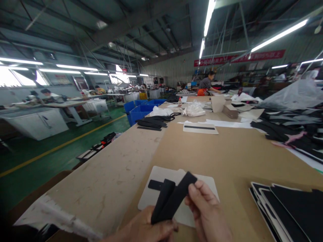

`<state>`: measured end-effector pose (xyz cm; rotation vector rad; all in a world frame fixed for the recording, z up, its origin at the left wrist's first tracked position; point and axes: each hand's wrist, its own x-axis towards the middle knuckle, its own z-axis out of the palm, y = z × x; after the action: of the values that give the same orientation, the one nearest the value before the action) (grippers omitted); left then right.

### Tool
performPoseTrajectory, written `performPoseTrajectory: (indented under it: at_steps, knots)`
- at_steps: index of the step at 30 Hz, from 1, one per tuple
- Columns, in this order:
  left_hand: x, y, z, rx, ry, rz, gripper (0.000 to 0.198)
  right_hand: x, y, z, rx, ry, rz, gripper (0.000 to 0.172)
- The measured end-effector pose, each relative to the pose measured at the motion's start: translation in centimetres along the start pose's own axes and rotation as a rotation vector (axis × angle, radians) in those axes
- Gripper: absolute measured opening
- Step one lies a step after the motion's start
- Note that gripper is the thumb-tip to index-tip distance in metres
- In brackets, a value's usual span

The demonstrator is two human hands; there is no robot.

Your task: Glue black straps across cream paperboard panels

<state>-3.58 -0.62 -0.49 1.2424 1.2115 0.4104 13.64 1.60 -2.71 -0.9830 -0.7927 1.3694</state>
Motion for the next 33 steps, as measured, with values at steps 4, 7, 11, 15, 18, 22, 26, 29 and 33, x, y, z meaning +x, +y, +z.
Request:
performPoseTrajectory:
  at_steps: [4,7,11,15,18,22,26,29,33]
  knots:
    - [-0.8,0.8,-0.5,0.023,0.018,-0.048,0.025,0.1,-0.5,0.7,0.095,0.053,0.053,0.033]
    - [-0.8,1.3,-1.0,0.052,-0.010,-0.018,0.024,-0.1,-0.8,2.0,0.073,-0.004,0.084,0.034]
    - [-2.0,1.9,-3.3,0.259,-0.020,0.046,0.024,2.5,-4.5,1.6,0.075,0.062,-0.048,0.030]
    - [-2.2,1.7,-5.9,0.780,0.152,0.150,0.016,7.8,-6.8,0.0,-0.275,-0.001,-0.088,0.041]
    - [-0.1,0.5,-6.7,1.116,0.271,0.238,0.026,10.7,-4.7,0.4,-0.696,-0.285,0.079,0.037]
    - [3.2,-1.2,-6.6,1.312,0.404,0.190,0.042,12.9,-0.9,2.6,-0.952,-0.601,0.141,0.027]
    - [4.8,-1.8,-7.0,1.369,0.433,0.159,0.049,14.7,1.4,3.9,-1.084,-0.646,0.092,0.024]
    - [4.9,-2.0,-7.6,1.355,0.426,0.149,0.044,15.6,2.4,4.1,-1.130,-0.676,0.090,0.024]
    - [4.8,-2.3,-7.9,1.361,0.409,0.169,0.038,15.7,2.9,4.5,-1.179,-0.677,0.100,0.024]
